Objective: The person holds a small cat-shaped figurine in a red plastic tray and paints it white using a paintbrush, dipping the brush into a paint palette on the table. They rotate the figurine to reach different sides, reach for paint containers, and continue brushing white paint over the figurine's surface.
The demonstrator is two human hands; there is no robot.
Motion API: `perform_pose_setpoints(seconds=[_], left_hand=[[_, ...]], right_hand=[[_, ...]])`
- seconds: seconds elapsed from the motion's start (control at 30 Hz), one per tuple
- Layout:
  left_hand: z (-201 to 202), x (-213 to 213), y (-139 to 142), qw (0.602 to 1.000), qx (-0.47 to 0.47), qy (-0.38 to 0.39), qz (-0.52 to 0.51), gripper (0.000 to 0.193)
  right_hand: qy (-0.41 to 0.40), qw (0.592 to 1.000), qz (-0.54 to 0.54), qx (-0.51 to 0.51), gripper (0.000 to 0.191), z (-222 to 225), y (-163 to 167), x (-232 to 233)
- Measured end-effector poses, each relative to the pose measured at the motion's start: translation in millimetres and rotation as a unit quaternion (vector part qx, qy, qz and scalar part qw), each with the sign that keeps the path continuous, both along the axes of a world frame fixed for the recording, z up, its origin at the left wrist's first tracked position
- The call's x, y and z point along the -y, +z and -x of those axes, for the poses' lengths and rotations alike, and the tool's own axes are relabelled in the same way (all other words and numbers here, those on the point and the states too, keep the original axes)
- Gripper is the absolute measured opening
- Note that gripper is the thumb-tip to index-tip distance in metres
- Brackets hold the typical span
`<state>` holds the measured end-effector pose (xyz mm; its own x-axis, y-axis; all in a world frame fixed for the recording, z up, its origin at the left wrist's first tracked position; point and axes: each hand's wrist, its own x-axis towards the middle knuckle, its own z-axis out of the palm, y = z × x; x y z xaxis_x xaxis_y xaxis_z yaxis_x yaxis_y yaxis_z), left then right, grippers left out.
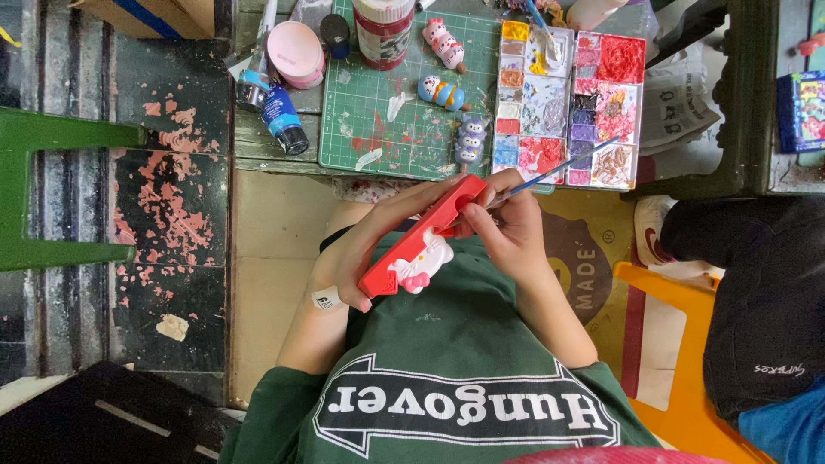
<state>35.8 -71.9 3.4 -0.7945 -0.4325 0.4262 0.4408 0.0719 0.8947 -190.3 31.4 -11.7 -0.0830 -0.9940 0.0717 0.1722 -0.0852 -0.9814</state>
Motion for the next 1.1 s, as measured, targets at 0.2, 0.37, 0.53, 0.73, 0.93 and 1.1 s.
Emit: perform_pose_setpoints(seconds=[0.2, 0.37, 0.53, 0.73, 0.93, 1.1], left_hand=[[1, 1, -5, 1.0, -0.008, -0.001, 0.014, 0.143], [2, 1, -8, 1.0, -0.013, -0.008, 0.025, 0.143], [0, -5, -7, 0.995, 0.051, -0.044, -0.069, 0.158], [-1, -1, -9, 1.0, 0.009, -0.01, -0.003, 0.146], [-2, -1, -12, 1.0, -0.003, -0.003, 0.017, 0.144], [-1, -4, -15, 1.0, 0.0, -0.012, 0.008, 0.145]], right_hand=[[-0.004, 1.0, -0.006, -0.003, 0.018, -2, 2, -1], [-0.001, 1.0, -0.003, 0.0, 0.018, -2, 1, -2], [-0.001, 1.0, -0.002, -0.001, 0.018, -2, 0, -2], [0.005, 1.0, 0.005, -0.011, 0.018, -1, 2, -1], [0.006, 1.0, 0.007, -0.012, 0.017, -2, 4, -1], [0.007, 1.0, 0.004, -0.007, 0.017, -3, 4, -5]])
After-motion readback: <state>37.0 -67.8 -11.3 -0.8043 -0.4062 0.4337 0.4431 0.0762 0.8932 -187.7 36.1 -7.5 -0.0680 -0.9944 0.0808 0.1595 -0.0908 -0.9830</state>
